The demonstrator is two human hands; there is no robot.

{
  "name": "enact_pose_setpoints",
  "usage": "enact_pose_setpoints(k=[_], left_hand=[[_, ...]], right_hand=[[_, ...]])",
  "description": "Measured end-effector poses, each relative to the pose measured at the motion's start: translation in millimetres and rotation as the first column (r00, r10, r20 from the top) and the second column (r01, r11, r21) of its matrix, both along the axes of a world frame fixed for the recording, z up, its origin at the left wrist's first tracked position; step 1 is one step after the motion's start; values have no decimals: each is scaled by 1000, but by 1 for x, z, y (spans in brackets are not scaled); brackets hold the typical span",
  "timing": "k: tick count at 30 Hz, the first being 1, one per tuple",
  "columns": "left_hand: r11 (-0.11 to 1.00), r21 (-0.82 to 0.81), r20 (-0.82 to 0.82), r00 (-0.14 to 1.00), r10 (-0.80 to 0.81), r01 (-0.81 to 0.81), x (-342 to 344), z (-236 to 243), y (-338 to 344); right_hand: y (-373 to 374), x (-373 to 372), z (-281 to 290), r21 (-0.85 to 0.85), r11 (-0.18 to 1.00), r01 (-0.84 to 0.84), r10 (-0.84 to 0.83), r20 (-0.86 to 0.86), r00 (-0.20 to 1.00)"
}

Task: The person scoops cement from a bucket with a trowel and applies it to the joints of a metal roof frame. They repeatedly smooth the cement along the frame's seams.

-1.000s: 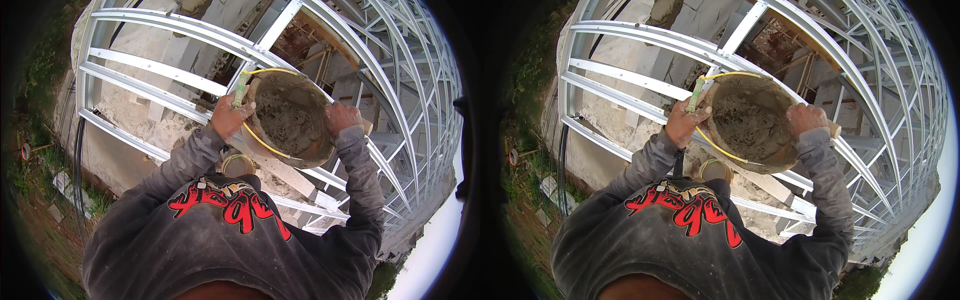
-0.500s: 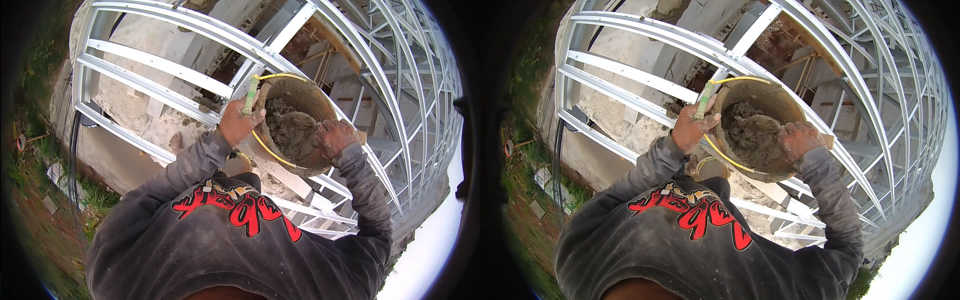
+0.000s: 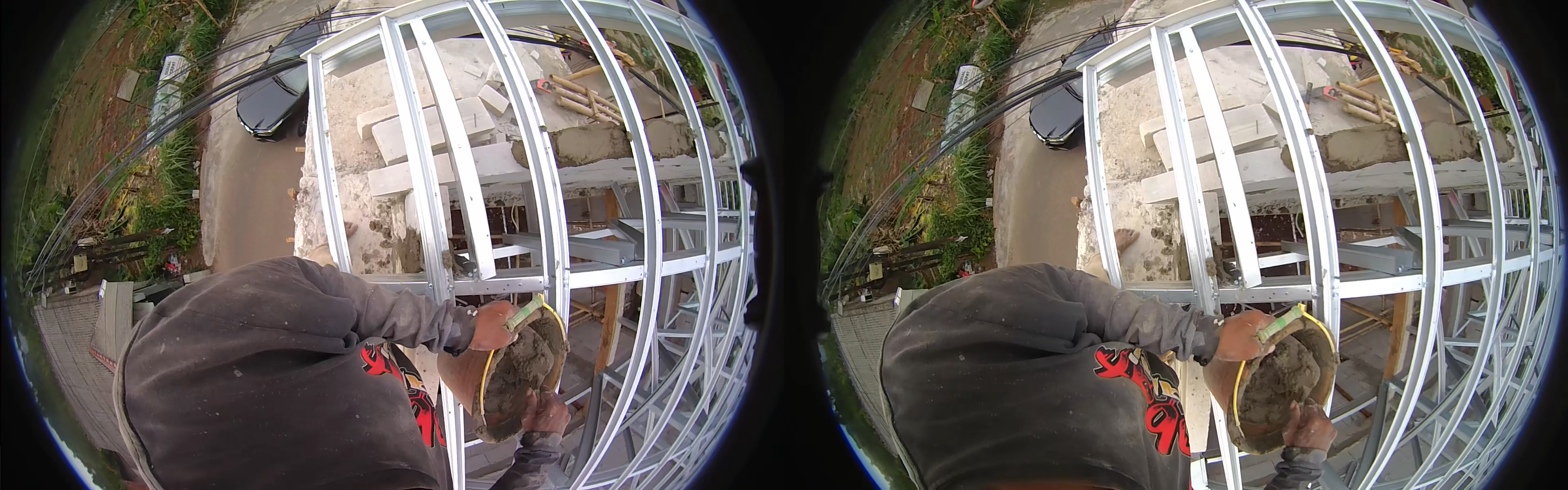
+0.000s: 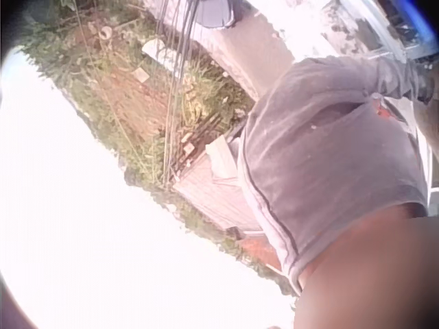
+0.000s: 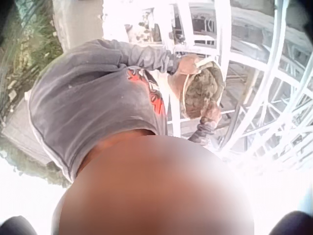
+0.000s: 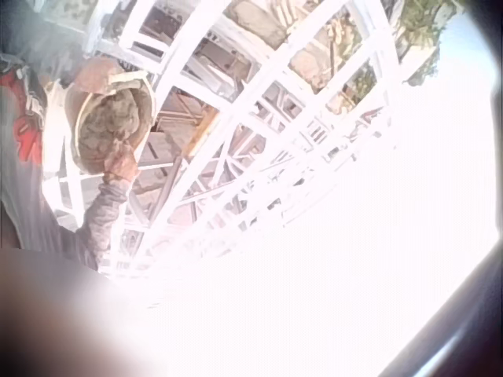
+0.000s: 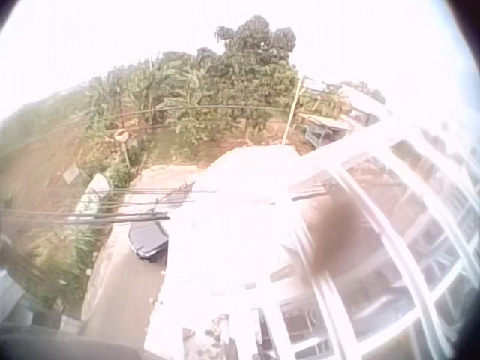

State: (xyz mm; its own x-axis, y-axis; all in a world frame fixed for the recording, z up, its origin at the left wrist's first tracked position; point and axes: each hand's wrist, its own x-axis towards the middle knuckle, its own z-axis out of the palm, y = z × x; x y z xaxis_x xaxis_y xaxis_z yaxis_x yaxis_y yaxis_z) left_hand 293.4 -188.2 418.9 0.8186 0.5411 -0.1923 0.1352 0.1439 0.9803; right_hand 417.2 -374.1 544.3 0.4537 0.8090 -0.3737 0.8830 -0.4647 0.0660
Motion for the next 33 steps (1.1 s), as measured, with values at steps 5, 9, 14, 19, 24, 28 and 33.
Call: enact_pose_setpoints(k=[5,9,14,19,24,28,33], left_hand=[[995,-47,42,995,-91,93,2,-2,2],[998,51,34,998,47,-49,3,-1,-3],[996,38,-1,997,-83,82,3,-4,-3],[994,21,30,994,-104,103,-5,3,7],[976,-109,236,959,-157,187,-12,14,20],[944,-138,66,953,-294,301,-14,16,28],[922,-191,60,941,-332,337,-15,19,35]], right_hand=[[-8,4,-20,-229,973,-8,-21,-125,992],[-9,5,-38,-197,954,227,-209,109,972],[-12,-2,-40,-263,963,64,-67,0,998],[-13,-3,-27,-96,982,162,-147,151,978],[0,-10,-13,-240,970,44,-74,-117,990],[6,-13,9,-180,906,382,-371,97,924],[16,-19,18,-461,885,70,-218,-276,936]])
